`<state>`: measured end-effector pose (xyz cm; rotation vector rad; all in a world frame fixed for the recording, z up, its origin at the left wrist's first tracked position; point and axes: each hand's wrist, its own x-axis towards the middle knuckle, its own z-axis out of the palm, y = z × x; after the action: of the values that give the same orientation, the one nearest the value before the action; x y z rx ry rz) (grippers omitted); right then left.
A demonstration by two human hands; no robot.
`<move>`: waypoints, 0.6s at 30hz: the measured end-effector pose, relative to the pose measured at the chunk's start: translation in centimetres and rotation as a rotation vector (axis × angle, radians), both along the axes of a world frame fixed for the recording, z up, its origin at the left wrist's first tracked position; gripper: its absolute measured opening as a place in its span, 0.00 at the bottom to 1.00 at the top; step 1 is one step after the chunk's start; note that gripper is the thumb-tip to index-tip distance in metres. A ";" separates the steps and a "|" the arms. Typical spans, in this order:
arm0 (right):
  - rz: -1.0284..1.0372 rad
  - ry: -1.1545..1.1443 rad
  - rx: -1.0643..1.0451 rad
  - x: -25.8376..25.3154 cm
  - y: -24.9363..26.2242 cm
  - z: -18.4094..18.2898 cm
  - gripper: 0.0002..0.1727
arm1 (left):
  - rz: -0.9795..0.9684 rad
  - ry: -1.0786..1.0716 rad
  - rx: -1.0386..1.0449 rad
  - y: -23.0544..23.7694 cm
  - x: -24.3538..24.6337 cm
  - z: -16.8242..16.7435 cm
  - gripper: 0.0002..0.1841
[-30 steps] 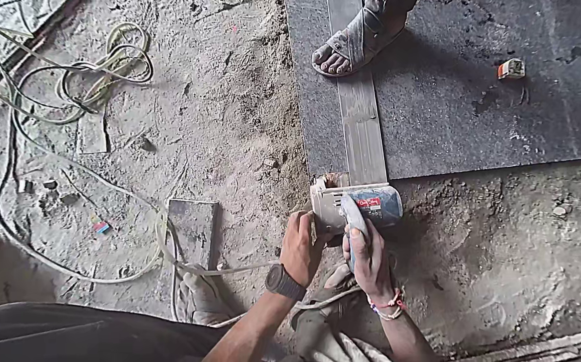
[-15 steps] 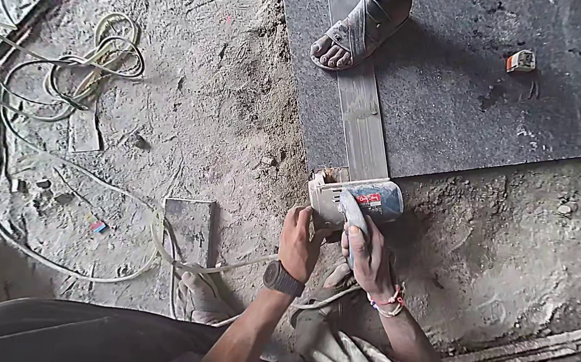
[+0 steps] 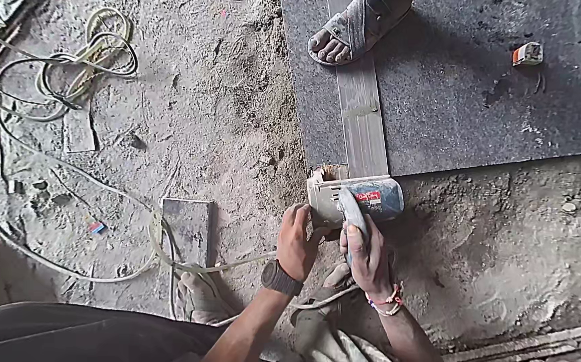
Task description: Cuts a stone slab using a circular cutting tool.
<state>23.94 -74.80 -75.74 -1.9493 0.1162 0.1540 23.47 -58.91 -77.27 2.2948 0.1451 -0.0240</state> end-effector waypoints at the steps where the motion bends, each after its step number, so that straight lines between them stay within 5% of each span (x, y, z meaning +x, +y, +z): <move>1: 0.000 -0.002 -0.007 0.1 0.0 0.0 0.39 | 0.001 0.004 -0.001 0.0 0.1 0.0 0.25; 18: -0.016 -0.046 -0.041 1.0 0.4 0.0 0.39 | 0.015 -0.027 0.024 0.1 0.9 -0.2 0.27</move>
<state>24.99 -74.44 -75.71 -1.9908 0.1052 0.0970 24.41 -58.83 -77.50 2.3165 0.1496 0.0165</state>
